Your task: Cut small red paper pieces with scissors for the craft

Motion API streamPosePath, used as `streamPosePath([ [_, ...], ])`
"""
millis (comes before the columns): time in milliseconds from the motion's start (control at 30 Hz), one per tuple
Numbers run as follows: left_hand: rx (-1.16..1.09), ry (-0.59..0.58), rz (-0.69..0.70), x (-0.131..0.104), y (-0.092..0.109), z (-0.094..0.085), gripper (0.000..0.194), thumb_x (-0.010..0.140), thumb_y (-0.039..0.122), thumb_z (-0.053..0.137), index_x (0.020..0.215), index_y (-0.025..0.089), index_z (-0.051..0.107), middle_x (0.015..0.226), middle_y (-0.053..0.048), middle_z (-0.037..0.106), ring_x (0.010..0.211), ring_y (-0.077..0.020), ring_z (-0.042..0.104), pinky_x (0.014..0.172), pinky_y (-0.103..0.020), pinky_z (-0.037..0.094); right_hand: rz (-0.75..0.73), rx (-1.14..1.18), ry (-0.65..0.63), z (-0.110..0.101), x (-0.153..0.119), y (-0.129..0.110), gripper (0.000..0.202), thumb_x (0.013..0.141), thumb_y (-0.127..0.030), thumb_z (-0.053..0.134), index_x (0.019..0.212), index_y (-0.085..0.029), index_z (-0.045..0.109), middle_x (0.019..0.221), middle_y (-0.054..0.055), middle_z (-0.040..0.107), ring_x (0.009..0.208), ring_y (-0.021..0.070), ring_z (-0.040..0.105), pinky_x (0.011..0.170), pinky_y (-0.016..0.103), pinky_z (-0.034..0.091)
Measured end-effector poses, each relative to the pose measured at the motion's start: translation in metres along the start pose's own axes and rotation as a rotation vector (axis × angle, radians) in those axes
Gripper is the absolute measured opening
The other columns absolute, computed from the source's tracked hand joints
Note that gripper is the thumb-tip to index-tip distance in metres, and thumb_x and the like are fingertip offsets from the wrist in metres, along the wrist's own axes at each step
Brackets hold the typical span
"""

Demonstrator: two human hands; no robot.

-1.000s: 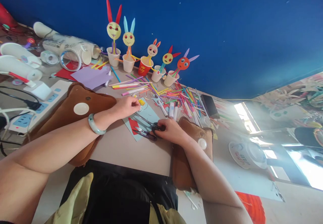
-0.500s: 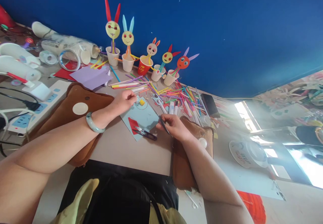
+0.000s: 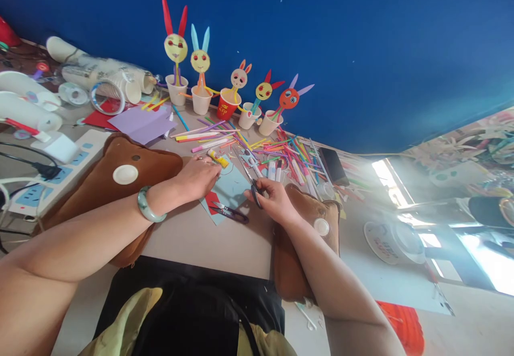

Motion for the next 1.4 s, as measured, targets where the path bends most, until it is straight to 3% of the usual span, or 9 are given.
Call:
streamPosePath([
  [167,0.094,-0.080,0.006,-0.003,0.002,-0.007,0.022,0.088,0.017,0.038,0.081,0.019,0.058,0.069,-0.008,0.062,0.072,-0.0249,0.060,0.073,-0.037,0.039,-0.002,-0.010,0.016,0.000,0.000,0.001,0.042,0.074,-0.046,0.067,0.058,-0.020,0.038,0.057,-0.004,0.037,0.059,0.0101,0.032,0.054,0.024,0.027],
  [433,-0.055,-0.111,-0.234,-0.001,-0.016,-0.020,0.022,0.093,0.029,0.036,0.096,0.020,0.056,0.082,-0.007,0.067,0.077,-0.0234,0.062,0.064,-0.031,0.037,-0.067,-0.106,0.050,0.004,0.000,0.002,0.042,0.074,-0.043,0.068,0.058,-0.020,0.037,0.055,-0.005,0.041,0.057,0.0100,0.036,0.053,0.023,0.029],
  [567,-0.174,-0.142,-0.298,0.000,-0.024,-0.023,0.014,0.089,0.026,0.040,0.087,0.020,0.053,0.079,-0.004,0.065,0.073,-0.0200,0.059,0.064,-0.030,0.036,-0.240,-0.202,0.032,0.008,-0.002,-0.006,0.035,0.077,-0.037,0.067,0.062,-0.021,0.040,0.064,0.000,0.058,0.064,0.0147,0.052,0.063,0.028,0.041],
  [700,-0.168,-0.119,-0.197,0.002,-0.024,-0.029,0.012,0.087,0.023,0.040,0.080,0.020,0.049,0.074,-0.004,0.059,0.067,-0.0167,0.052,0.062,-0.029,0.033,-0.534,-0.206,-0.137,0.022,-0.010,-0.018,0.027,0.079,-0.037,0.069,0.072,-0.022,0.047,0.099,0.012,0.072,0.095,0.0245,0.065,0.086,0.039,0.048],
  [867,-0.108,-0.254,-0.046,-0.002,-0.025,-0.027,0.015,0.090,0.027,0.038,0.082,0.020,0.048,0.072,-0.002,0.053,0.064,-0.0152,0.048,0.059,-0.029,0.030,-0.690,-0.366,-0.378,0.041,-0.019,-0.016,0.016,0.081,-0.032,0.066,0.086,-0.020,0.057,0.131,0.017,0.063,0.130,0.0304,0.053,0.111,0.052,0.038],
  [1000,-0.095,-0.343,0.004,-0.005,-0.024,-0.030,0.014,0.090,0.028,0.039,0.081,0.021,0.048,0.073,-0.001,0.053,0.064,-0.0143,0.047,0.060,-0.028,0.030,-0.707,-0.434,-0.435,0.042,-0.019,-0.015,0.016,0.079,-0.029,0.066,0.089,-0.019,0.060,0.134,0.018,0.062,0.131,0.0305,0.053,0.112,0.052,0.040],
  [1400,-0.176,-0.475,0.036,-0.006,-0.019,-0.032,0.006,0.077,0.016,0.048,0.073,0.018,0.052,0.068,0.001,0.055,0.060,-0.0116,0.045,0.057,-0.024,0.030,-0.680,-0.424,-0.427,0.036,-0.018,-0.016,0.013,0.073,-0.025,0.070,0.080,-0.019,0.061,0.129,0.016,0.066,0.128,0.0313,0.057,0.105,0.046,0.049],
])
Point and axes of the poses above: each hand's wrist, its own x-axis towards the middle knuckle, its own z-axis out of the palm, y = z × x, the point moved 6 cm from there along x, towards the middle knuckle
